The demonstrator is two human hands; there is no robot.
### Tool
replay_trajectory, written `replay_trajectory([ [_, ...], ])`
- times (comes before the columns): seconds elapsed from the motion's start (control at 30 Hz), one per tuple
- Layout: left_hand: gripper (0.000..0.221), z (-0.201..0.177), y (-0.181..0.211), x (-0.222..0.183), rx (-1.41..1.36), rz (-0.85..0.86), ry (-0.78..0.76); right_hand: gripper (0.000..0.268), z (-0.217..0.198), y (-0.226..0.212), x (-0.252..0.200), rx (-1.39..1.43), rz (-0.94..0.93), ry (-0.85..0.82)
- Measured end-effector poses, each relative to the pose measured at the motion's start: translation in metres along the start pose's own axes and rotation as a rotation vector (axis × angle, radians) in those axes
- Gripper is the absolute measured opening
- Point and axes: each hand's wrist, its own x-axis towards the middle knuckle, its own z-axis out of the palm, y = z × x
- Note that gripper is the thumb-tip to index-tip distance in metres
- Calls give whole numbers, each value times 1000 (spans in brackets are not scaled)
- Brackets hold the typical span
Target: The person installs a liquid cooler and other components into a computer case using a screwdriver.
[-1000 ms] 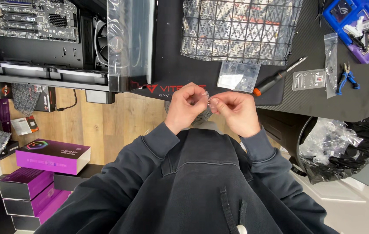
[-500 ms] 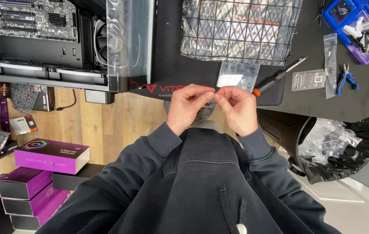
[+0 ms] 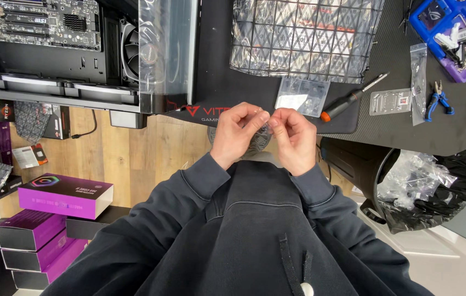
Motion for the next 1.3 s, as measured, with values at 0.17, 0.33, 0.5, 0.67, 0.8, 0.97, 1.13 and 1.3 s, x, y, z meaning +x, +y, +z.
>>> replay_trajectory([
  [0.17,15,-14,14,1,-116,-160,-78,15,-1,4,0,32,2,-7],
  [0.33,13,-34,28,7,138,-115,-425,18,-19,-9,6,-102,-54,-232],
  [0.5,10,-50,39,24,359,-75,-797,31,-15,-8,15,-197,-133,-486],
  [0.67,17,-40,37,17,616,260,-759,31,-9,34,18,-213,-75,-431],
  [0.8,17,-38,-19,20,903,471,-514,41,12,96,23,-146,163,-173],
  [0.97,15,-48,-143,61,592,-35,-299,42,55,201,44,-357,312,88],
  [1.13,20,-44,-214,82,504,-555,-32,40,98,245,50,-639,477,482],
  [1.3,20,-34,-258,87,596,-628,160,41,113,252,59,-666,578,710],
])
